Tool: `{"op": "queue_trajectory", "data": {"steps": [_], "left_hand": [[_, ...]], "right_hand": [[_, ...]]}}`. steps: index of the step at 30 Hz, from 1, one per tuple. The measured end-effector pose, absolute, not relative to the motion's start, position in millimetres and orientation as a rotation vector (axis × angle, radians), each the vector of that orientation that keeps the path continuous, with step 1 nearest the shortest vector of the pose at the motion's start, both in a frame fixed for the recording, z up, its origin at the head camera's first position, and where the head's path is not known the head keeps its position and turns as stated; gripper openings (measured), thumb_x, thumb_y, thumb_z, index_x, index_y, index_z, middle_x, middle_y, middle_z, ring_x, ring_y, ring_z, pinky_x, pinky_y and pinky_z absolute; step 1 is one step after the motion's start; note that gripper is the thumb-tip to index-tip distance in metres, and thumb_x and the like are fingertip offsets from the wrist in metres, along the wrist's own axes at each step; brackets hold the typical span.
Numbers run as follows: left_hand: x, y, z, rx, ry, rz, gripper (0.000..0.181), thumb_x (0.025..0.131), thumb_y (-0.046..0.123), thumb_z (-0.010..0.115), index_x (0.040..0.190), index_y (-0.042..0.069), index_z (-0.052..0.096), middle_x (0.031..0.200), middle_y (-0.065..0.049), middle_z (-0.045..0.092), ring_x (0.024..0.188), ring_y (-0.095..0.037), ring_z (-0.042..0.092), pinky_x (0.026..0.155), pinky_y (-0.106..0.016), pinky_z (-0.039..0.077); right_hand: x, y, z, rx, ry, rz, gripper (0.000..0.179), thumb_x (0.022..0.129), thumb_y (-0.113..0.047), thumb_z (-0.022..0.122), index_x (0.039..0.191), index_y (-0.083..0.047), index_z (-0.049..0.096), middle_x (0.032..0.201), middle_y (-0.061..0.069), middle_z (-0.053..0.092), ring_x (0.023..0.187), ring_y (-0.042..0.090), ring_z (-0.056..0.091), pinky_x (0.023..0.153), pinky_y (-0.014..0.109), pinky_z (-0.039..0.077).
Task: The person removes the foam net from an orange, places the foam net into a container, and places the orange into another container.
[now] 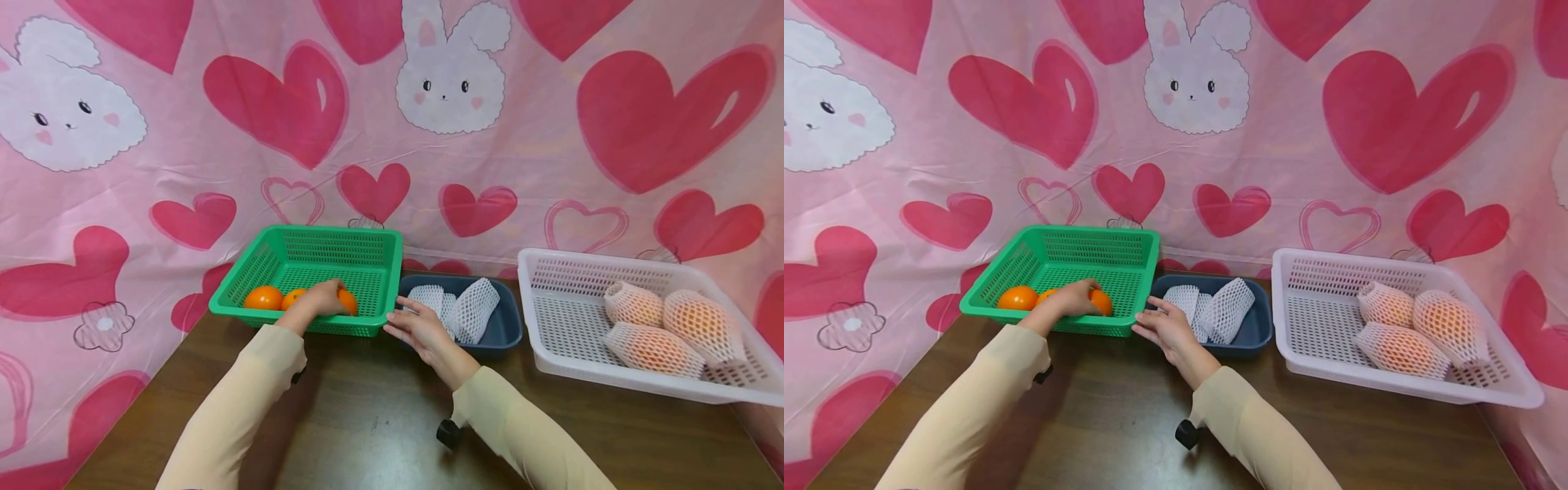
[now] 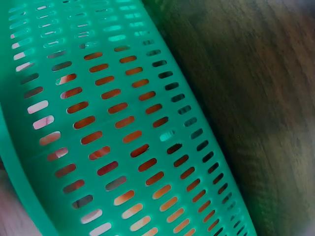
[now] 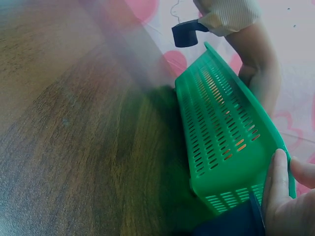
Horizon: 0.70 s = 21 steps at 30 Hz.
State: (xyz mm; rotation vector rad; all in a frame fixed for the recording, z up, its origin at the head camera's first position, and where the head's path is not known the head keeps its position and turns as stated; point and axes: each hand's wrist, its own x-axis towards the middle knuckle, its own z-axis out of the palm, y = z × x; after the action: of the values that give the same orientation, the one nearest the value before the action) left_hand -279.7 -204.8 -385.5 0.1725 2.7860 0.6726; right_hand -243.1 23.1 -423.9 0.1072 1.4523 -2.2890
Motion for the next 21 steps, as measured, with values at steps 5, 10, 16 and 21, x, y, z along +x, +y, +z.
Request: {"op": "queue_trajectory", "data": {"steps": [5,10,16,21], "left_hand": [[-280.1,-205.2,-384.2,0.168,2.784,0.647,0.071,0.089,0.020,0.077,0.145,-0.009,0.045,0.135,-0.026,0.056,0.112,-0.038,0.056,0.099,-0.049,0.049],[-280.7,-205.4,-383.8,0.159,2.766,0.635,0.075,0.089,0.022,0.078,0.149,-0.005,0.042,0.138,-0.026,0.055,0.116,-0.039,0.056,0.101,-0.050,0.047],[-280.1,-206.3,-383.7,0.189,2.777,0.622,0.074,0.088,0.024,0.078,0.148,-0.004,0.044,0.137,-0.025,0.056,0.114,-0.038,0.056,0.100,-0.050,0.048],[-279.2,-206.6,-384.7,0.209,2.803,0.622,0.074,0.088,0.026,0.080,0.146,-0.005,0.046,0.136,-0.026,0.056,0.113,-0.038,0.057,0.100,-0.049,0.048]], "right_hand": [[-243.0,23.2,-424.3,0.108,1.453,-2.293,0.055,0.102,0.009,0.053,0.154,0.004,0.037,0.138,0.030,0.051,0.092,0.015,0.067,0.097,0.044,0.049],[-242.9,22.7,-424.5,0.102,1.455,-2.295,0.055,0.102,0.009,0.053,0.154,0.005,0.037,0.138,0.030,0.051,0.092,0.015,0.067,0.098,0.045,0.049],[-242.7,22.7,-424.4,0.097,1.466,-2.295,0.056,0.102,0.009,0.053,0.154,0.005,0.036,0.138,0.030,0.050,0.092,0.016,0.067,0.097,0.044,0.050],[-242.8,23.0,-424.0,0.107,1.474,-2.286,0.056,0.101,0.009,0.054,0.154,0.005,0.037,0.138,0.030,0.050,0.092,0.016,0.067,0.099,0.045,0.049]]}}
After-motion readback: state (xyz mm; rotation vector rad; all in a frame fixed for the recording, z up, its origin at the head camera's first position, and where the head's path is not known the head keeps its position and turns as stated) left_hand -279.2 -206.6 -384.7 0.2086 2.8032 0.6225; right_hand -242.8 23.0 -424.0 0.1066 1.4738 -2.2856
